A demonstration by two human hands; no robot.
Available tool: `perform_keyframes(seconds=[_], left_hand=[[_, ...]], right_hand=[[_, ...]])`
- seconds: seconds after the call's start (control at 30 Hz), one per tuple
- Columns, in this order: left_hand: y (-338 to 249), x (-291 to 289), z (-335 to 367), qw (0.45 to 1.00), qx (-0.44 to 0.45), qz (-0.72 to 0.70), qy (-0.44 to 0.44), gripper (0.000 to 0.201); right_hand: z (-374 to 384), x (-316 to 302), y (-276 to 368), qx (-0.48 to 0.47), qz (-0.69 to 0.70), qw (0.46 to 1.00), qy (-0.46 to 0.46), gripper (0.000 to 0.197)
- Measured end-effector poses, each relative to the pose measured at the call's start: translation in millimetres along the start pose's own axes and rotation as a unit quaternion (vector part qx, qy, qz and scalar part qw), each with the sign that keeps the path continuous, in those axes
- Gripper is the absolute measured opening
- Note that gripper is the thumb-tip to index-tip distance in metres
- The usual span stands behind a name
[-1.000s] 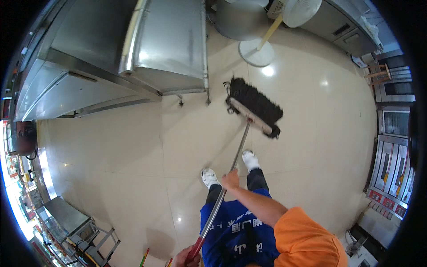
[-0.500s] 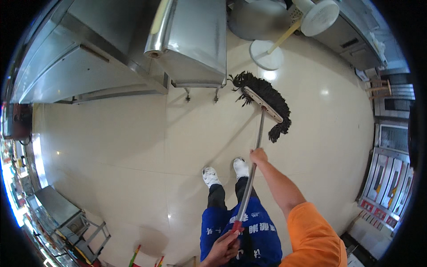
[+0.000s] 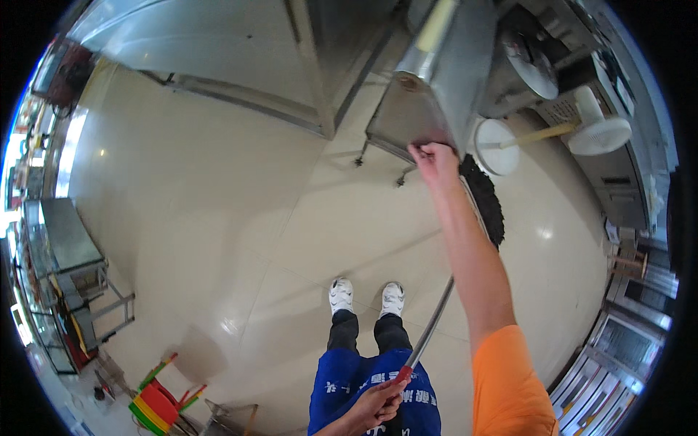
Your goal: The person mops a tiled floor in a commercial space using a flat mop with a long handle. They systematically clean the area around a stainless steel display counter, a standing fan, and stacked colorful chairs, moving the mop back and forth to cover the surface.
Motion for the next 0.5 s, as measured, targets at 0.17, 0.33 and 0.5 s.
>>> perform_keyframes(seconds=[0.17, 0.33, 0.5], left_hand=[[-10, 10, -18, 0.997, 0.052, 0.041, -0.027, 0.021], [-8, -5, -13, 0.998, 0.057, 0.026, -0.028, 0.018], [-20, -1, -29, 0.998, 0.057, 0.025, -0.028, 0.017]], right_hand=[[9, 5, 8, -0.019, -0.017, 1.0, -0.007, 0.024], [25, 21, 11, -0.041, -0.054, 0.998, 0.019, 0.036], [60, 26, 28, 0.005, -0.059, 0.997, 0.044, 0.026]])
Point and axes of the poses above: each hand's wrist, its own z-axis towards the middle knuckle, its own x-axis out of the palm, y = z × x, the point moved 5 cm from there along z, towards the middle knuckle, and after that the axes turned 6 degrees about z, right-handed, at the moved point
